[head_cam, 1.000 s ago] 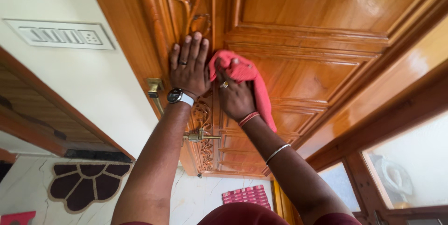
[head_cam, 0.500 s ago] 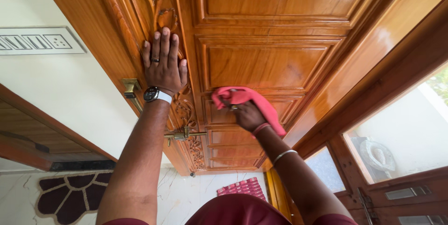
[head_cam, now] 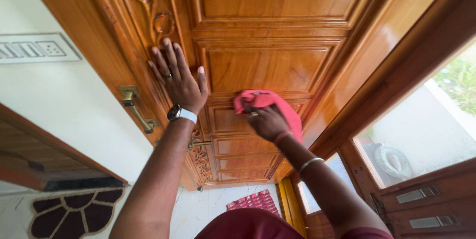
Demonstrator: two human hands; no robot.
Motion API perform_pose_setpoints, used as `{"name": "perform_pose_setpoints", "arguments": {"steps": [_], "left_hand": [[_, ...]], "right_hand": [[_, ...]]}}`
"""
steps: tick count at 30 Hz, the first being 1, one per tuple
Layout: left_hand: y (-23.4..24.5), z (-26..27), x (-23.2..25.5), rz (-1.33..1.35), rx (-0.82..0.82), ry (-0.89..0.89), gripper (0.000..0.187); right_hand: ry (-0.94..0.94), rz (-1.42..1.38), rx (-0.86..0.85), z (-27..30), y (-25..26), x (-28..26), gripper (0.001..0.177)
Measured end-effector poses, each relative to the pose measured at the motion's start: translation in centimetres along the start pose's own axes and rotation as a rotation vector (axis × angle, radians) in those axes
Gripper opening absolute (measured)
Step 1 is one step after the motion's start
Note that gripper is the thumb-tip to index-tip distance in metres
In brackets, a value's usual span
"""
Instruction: The person wipes a wooden door with a red cloth, moving systematically from the top edge down to the lower panels and around the handle area. The person then walks away from the door while holding the cloth.
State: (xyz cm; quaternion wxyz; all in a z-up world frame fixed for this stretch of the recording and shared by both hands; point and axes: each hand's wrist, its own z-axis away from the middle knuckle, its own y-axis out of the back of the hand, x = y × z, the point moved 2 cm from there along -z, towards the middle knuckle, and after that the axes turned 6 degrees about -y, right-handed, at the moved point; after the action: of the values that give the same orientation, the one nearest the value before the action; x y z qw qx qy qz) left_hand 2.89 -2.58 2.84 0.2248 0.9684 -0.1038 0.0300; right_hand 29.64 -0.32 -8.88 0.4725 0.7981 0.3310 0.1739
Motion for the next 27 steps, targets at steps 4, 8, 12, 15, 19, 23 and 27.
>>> {"name": "perform_pose_setpoints", "arguments": {"steps": [4, 8, 12, 15, 19, 23, 27], "left_hand": [[-2.4, 2.7, 3.8, 0.053, 0.023, -0.047, 0.083], [-5.7, 4.8, 1.9, 0.005, -0.022, -0.032, 0.082], [-6.8, 6.6, -2.7, -0.083, -0.11, -0.158, 0.079], [-7.6, 7.7, -4.1, -0.149, -0.121, -0.213, 0.077], [-8.5, 7.9, -4.5, -0.211, -0.07, -0.245, 0.076], [-8.8, 8.0, -4.9, -0.221, -0.067, -0.25, 0.077], [-8.8, 8.1, -4.8, -0.215, -0.046, -0.264, 0.077]], "right_hand": [[-0.141, -0.116, -0.353, -4.0, -2.5, -4.9, 0.043], [0.032, 0.002, -0.182, -4.5, -3.9, -5.6, 0.04], [0.082, 0.075, -0.204, -2.7, -7.0, -1.2, 0.03], [0.09, 0.049, -0.171, -0.1, -7.9, 2.5, 0.037], [0.073, 0.287, -0.42, 3.4, -6.8, 7.5, 0.027], [0.066, 0.437, -0.355, 6.0, -3.6, 11.2, 0.018], [-0.034, 0.284, 0.144, 8.7, 1.7, 11.8, 0.054]]}}
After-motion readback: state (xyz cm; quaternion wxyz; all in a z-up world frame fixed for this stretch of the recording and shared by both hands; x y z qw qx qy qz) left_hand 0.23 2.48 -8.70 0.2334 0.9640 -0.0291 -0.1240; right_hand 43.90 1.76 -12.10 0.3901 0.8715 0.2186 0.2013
